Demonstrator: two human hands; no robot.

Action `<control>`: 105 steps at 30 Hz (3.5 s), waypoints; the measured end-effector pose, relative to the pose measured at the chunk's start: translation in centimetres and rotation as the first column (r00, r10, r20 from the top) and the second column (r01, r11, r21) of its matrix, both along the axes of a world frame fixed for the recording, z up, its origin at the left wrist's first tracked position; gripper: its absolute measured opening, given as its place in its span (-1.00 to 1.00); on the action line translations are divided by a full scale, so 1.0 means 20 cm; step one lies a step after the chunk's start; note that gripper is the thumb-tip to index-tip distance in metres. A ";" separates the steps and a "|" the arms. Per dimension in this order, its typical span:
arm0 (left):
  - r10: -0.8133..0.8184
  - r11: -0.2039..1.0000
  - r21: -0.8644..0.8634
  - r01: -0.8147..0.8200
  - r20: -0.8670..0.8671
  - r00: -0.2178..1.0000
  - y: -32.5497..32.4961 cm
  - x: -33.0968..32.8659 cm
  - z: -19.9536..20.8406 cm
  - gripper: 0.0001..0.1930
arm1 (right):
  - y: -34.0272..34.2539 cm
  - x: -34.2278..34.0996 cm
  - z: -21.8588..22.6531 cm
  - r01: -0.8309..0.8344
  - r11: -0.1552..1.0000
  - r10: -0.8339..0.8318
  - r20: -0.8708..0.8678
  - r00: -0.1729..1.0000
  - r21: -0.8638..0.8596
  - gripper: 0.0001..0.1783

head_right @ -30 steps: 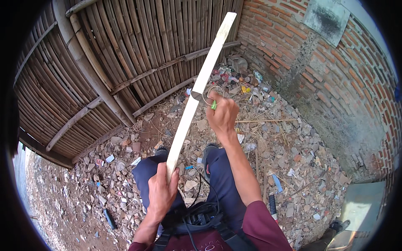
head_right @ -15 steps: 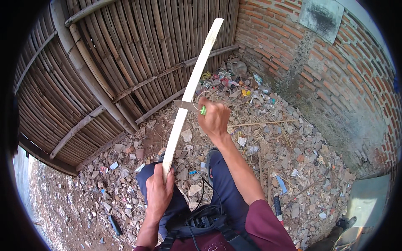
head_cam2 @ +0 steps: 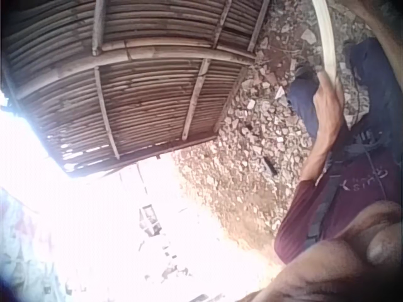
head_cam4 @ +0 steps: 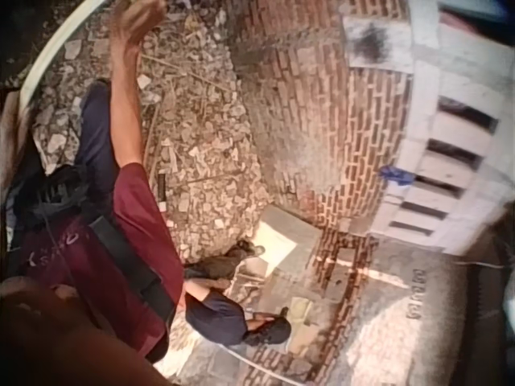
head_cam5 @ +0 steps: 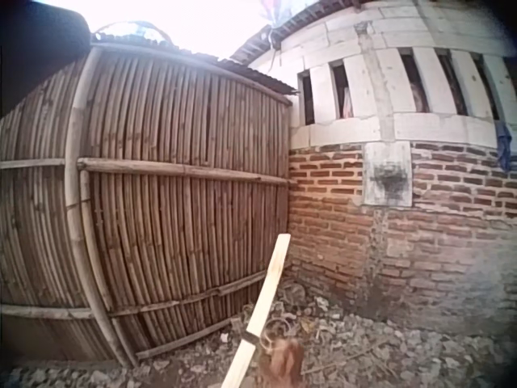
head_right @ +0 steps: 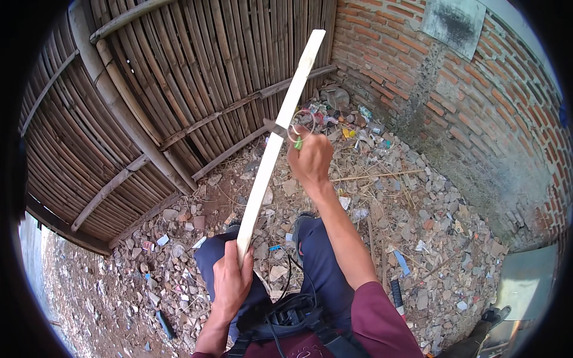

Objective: The person whittles a long bamboo stick using a small knife, shaving off thin strips of the outer layer.

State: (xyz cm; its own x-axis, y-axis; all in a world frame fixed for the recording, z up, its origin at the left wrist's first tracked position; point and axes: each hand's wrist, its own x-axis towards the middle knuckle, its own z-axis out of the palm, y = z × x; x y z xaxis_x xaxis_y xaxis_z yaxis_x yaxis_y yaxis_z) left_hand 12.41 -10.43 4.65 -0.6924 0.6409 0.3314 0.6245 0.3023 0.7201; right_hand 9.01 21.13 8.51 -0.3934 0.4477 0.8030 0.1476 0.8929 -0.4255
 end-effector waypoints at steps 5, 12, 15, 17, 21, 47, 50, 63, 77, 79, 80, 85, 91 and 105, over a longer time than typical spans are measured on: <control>-0.017 0.998 -0.063 0.021 0.056 0.998 -0.09 0.05 -0.05 -0.78 | 0.33 -0.03 0.05 0.117 0.993 -0.116 -0.090 0.989 0.006 -0.64; 0.014 0.998 -0.063 -0.009 0.083 0.996 -0.14 0.05 -0.06 -0.82 | 0.43 -0.10 0.07 0.162 0.980 -0.152 -0.091 0.984 0.114 -0.66; 0.012 0.999 -0.050 -0.008 0.078 0.997 -0.14 0.04 -0.05 -0.82 | 0.42 -0.13 0.05 0.194 0.978 -0.195 0.007 0.981 0.082 -0.70; 0.014 0.997 -0.077 -0.008 0.075 0.997 -0.16 0.04 -0.06 -0.82 | 0.45 -0.14 0.03 0.227 0.974 -0.228 0.034 0.973 0.025 -0.73; -0.061 0.979 -0.193 0.068 0.042 0.997 -0.29 0.08 -0.17 -0.77 | 0.77 -0.09 0.05 0.394 0.849 -0.367 0.143 0.919 -0.351 -0.68; -0.539 0.819 0.481 0.313 0.831 0.136 0.30 -0.60 0.06 -0.41 | 0.12 0.08 0.01 -0.555 0.147 0.628 -0.356 0.692 -0.819 -0.50; -0.587 0.769 0.575 0.277 0.808 -0.047 0.40 -0.65 -0.06 -0.41 | 0.05 -0.02 0.00 -0.547 0.180 0.600 -0.349 0.720 -0.817 -0.55; -0.411 0.899 0.364 0.242 0.894 0.181 0.42 -0.57 -0.11 -0.44 | 0.01 -0.04 -0.27 -0.435 0.348 0.496 -0.231 0.837 -0.830 -0.85; -0.051 0.998 0.039 0.040 0.330 0.943 0.43 -0.51 -0.10 -0.67 | -0.15 -0.06 -0.33 -0.273 0.910 0.380 0.368 0.849 -0.311 -0.81; -0.028 0.998 0.059 0.014 0.235 0.972 0.44 -0.49 -0.10 -0.70 | -0.15 -0.08 -0.35 -0.264 0.940 0.334 0.418 0.845 -0.217 -0.77; 0.004 1.000 0.008 -0.006 0.215 0.977 0.45 -0.48 -0.11 -0.71 | -0.17 -0.08 -0.36 -0.263 0.940 0.333 0.419 0.845 -0.216 -0.77; 0.038 0.998 -0.049 -0.029 0.184 0.982 0.46 -0.47 -0.17 -0.72 | -0.23 -0.09 -0.39 -0.260 0.950 0.311 0.446 0.840 -0.173 -0.70; 0.125 0.986 -0.123 -0.115 0.075 0.989 0.47 -0.45 -0.17 -0.74 | -0.24 -0.11 -0.39 -0.247 0.955 0.296 0.463 0.836 -0.165 -0.68; 0.150 0.976 -0.157 -0.150 -0.010 0.989 0.46 -0.43 -0.16 -0.77 | -0.26 -0.15 -0.43 -0.236 0.966 0.260 0.405 0.876 -0.110 -0.66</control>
State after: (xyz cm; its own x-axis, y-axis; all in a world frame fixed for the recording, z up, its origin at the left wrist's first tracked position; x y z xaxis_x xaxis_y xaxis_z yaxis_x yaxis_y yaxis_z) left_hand 3.80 -1.27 1.38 -0.7851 0.5736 0.2338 0.5624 0.5019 0.6572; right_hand 5.93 15.86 -0.13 -0.7876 0.3305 0.5201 0.0975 0.9002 -0.4244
